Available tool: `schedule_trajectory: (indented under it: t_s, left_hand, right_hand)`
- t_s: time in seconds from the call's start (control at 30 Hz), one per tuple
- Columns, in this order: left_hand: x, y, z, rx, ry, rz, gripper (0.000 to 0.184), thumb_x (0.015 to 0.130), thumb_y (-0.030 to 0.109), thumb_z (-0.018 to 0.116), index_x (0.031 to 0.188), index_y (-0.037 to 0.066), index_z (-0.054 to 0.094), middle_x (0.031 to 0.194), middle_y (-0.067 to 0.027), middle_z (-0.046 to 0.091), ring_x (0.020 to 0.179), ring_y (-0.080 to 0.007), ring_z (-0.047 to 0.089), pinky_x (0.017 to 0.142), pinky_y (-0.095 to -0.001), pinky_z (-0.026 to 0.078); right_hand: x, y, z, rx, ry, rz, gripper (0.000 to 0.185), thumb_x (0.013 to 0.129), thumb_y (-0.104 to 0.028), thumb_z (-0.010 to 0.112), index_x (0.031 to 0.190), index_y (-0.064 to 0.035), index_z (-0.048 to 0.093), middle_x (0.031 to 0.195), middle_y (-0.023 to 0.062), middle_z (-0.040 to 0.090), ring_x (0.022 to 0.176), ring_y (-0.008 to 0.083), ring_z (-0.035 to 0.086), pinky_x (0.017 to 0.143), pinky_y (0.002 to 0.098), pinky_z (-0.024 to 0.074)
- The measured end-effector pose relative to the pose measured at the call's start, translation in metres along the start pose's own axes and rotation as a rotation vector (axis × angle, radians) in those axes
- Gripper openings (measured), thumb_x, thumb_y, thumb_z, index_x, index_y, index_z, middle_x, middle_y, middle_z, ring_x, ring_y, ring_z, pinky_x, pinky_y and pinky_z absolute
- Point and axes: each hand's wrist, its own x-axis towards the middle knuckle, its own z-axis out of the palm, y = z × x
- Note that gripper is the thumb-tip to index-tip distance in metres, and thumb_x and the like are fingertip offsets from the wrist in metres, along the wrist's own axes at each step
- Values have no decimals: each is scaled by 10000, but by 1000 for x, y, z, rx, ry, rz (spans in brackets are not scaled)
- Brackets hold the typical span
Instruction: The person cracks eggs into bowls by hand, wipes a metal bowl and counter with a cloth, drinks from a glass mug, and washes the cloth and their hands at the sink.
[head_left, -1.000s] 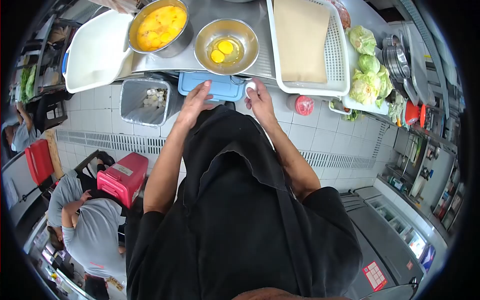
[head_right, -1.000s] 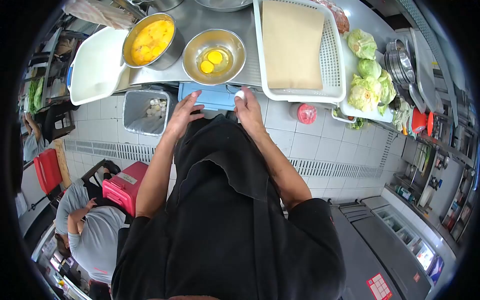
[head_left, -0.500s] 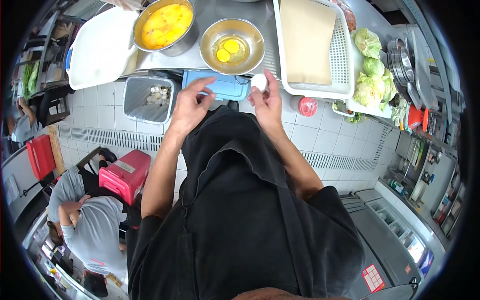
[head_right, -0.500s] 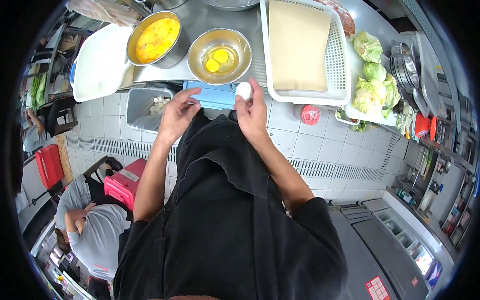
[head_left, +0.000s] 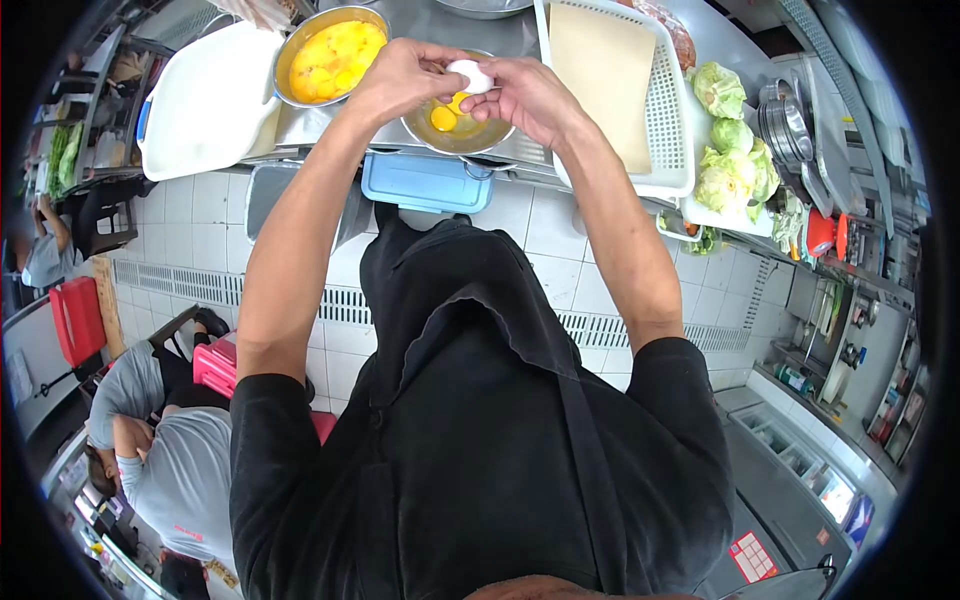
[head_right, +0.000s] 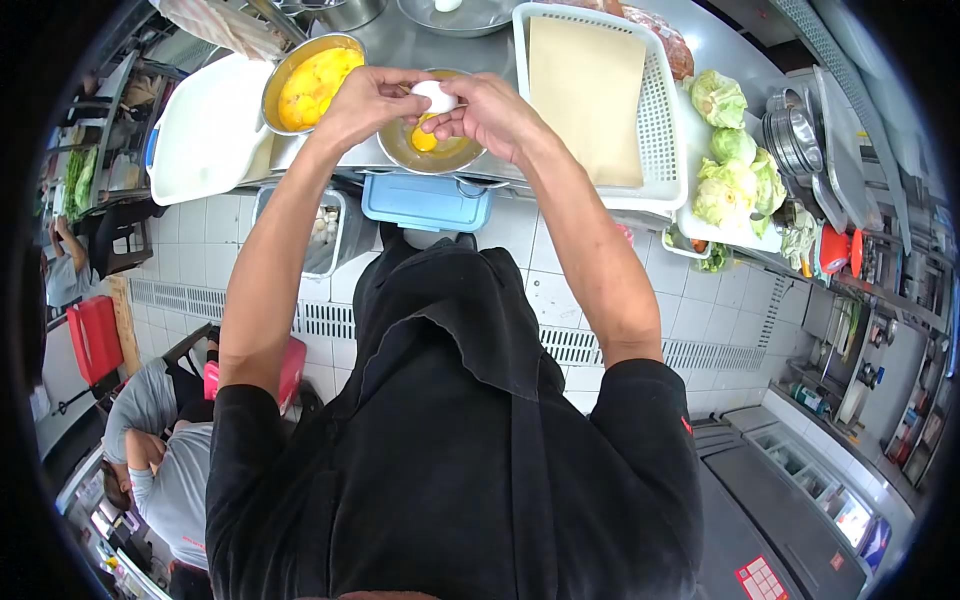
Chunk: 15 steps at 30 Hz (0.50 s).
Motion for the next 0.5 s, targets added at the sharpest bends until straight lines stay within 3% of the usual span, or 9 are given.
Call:
schedule_trajectory:
  t_s: [0.1,0.2,0.3,0.5]
  left_hand:
    - [11,-11,0,66,64,11,434,747,181,742,1118,-36,683,886,-122,722,749,-132,693,719,-247,548]
    - [14,-9,2,81,104,-90,418,736,198,738,1083,-31,698,885,-121,725,716,-130,696,699,-244,550]
    - [15,-4,5,-31,120,-177,379,783,115,704,1118,-58,669,868,-73,705,725,-113,668,698,-217,541]
    - [19,-24,14,121,209,-60,379,786,141,724,1122,-29,679,897,-118,723,764,-153,695,735,-258,561]
  right_hand:
    - [4,-4,2,-23,32,3,392,950,-137,470,1235,126,530,994,224,675,809,209,685,692,268,567]
    - [15,6,-2,-475,199,-112,407,891,-178,568,1215,67,599,973,175,698,801,179,688,708,289,563]
    - [23,10,-7,-841,261,-190,408,828,-200,636,1180,5,650,955,157,713,792,213,698,733,340,557]
    - [18,12,2,-1311,287,-499,367,776,-145,637,1113,-2,667,989,183,691,849,349,667,798,410,541]
